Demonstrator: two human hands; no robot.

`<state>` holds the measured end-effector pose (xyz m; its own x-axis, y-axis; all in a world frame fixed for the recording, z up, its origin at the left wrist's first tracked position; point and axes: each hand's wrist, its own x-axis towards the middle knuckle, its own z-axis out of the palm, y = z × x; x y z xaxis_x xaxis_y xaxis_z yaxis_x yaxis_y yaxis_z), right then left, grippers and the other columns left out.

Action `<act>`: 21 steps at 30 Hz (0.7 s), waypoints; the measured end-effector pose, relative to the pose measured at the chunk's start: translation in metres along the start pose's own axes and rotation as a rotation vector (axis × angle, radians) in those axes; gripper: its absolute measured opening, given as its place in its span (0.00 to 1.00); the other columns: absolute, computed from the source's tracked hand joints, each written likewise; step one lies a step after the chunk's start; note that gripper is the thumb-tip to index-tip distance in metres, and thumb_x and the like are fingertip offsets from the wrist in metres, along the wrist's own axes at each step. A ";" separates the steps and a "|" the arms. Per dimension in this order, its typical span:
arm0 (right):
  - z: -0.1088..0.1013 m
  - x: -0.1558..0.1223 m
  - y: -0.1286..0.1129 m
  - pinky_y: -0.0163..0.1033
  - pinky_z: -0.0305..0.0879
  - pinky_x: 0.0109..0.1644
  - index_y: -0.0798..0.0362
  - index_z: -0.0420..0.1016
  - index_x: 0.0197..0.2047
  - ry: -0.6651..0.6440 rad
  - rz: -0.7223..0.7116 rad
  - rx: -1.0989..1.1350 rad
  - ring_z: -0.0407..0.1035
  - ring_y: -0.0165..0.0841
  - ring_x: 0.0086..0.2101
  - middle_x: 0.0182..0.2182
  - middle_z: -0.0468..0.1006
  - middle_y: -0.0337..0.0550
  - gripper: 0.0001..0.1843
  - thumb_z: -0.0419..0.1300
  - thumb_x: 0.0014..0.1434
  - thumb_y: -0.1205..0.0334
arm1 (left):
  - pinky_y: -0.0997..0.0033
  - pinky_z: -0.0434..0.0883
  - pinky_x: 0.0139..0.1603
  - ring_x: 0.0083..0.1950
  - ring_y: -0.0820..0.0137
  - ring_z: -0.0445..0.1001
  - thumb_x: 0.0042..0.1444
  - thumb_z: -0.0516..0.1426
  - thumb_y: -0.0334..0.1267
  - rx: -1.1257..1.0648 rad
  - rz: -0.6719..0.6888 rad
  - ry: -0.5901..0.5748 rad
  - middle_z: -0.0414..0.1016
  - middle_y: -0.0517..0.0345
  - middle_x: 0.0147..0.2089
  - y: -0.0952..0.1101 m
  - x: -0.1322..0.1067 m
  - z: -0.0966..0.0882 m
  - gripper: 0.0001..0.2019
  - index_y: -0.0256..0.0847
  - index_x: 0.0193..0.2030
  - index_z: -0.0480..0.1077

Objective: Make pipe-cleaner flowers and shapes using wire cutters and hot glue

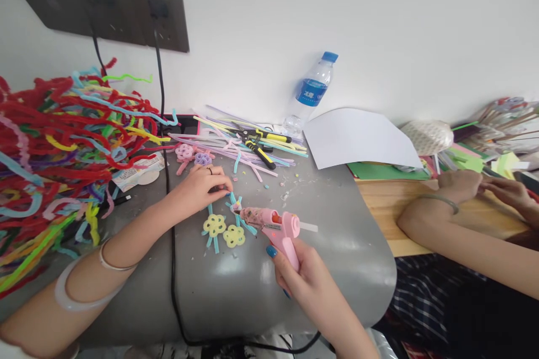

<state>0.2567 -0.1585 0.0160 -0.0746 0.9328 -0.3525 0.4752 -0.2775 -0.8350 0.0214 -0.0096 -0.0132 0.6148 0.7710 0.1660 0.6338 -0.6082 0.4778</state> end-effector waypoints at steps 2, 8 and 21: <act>-0.001 -0.001 0.002 0.34 0.50 0.22 0.50 0.60 0.27 0.003 0.006 0.004 0.51 0.27 0.19 0.16 0.60 0.33 0.27 0.51 0.62 0.34 | 0.63 0.59 0.47 0.40 0.66 0.70 0.61 0.57 0.31 0.000 0.000 -0.006 0.74 0.59 0.36 0.000 0.000 -0.001 0.06 0.43 0.36 0.76; -0.003 -0.004 0.003 0.34 0.48 0.22 0.51 0.65 0.29 -0.017 -0.003 0.029 0.50 0.26 0.19 0.16 0.61 0.33 0.26 0.53 0.63 0.36 | 0.63 0.59 0.47 0.39 0.66 0.70 0.61 0.58 0.30 -0.001 -0.008 -0.018 0.73 0.60 0.36 0.001 0.001 -0.002 0.06 0.43 0.36 0.76; -0.006 -0.002 -0.007 0.35 0.37 0.19 0.52 0.70 0.45 0.164 -0.136 0.532 0.47 0.26 0.13 0.12 0.63 0.32 0.23 0.56 0.64 0.39 | 0.64 0.59 0.47 0.40 0.66 0.71 0.60 0.58 0.29 -0.008 -0.012 -0.004 0.75 0.60 0.36 0.000 0.001 -0.001 0.07 0.43 0.36 0.76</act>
<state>0.2585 -0.1570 0.0250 0.0527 0.9800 -0.1920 -0.0392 -0.1901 -0.9810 0.0215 -0.0088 -0.0126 0.6088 0.7776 0.1571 0.6373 -0.5973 0.4870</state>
